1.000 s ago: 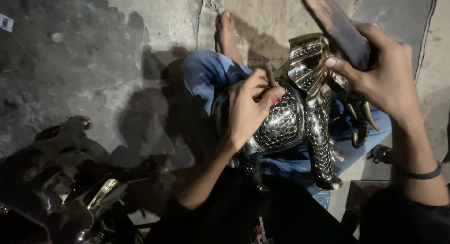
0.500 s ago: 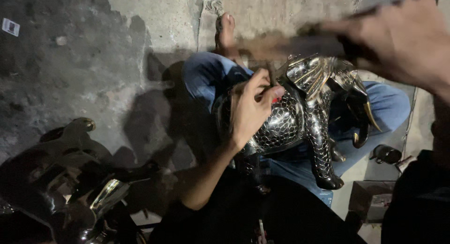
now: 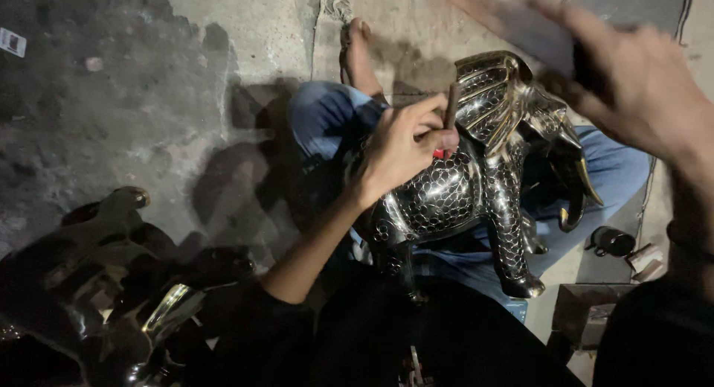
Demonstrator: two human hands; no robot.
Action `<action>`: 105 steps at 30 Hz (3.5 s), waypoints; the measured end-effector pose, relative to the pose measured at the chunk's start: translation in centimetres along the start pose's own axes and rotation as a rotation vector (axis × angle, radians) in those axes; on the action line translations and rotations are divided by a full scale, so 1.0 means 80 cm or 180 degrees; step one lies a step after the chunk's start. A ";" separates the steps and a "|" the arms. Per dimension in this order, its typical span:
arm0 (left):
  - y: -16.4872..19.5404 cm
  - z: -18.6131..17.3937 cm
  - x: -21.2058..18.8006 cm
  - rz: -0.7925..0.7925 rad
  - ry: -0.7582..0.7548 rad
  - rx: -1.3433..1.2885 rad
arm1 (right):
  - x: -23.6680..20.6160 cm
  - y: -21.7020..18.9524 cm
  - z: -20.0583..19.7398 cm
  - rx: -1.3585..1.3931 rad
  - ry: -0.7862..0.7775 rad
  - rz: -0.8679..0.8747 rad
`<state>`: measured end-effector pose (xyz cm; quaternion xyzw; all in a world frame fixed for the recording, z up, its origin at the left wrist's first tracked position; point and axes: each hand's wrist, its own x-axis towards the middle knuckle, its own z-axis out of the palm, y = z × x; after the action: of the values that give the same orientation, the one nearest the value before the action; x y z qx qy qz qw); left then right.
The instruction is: The person sits cross-legged on the floor with a brass elephant figurine in their lap and engraves a scale pattern into its body, holding a chisel against the surface and striking it with a wooden mallet, repositioning the chisel across different spots.
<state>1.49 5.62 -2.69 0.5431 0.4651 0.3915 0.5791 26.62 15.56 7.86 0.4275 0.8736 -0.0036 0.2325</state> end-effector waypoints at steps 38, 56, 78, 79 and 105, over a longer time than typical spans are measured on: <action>0.007 -0.025 0.056 0.1058 -0.1482 0.0035 | -0.138 -0.112 0.059 0.4097 0.1744 0.2161; 0.026 0.011 0.078 -0.0043 -0.2840 0.0743 | -0.163 -0.141 0.104 0.4706 0.2035 0.2353; 0.024 0.009 0.080 -0.0085 -0.2889 0.0627 | -0.145 -0.146 0.072 0.3197 0.1988 0.1805; 0.029 0.008 0.080 -0.0155 -0.2833 0.0683 | -0.146 -0.145 0.071 0.3928 0.2216 0.2318; -0.027 -0.103 -0.172 0.0189 0.2375 -0.1860 | -0.214 -0.200 0.305 0.3023 0.1759 0.2973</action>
<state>-10.14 -5.63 -3.11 0.1928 0.4961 0.6907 0.4896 33.51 -12.40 -10.00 0.7967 0.5306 -0.1748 -0.2308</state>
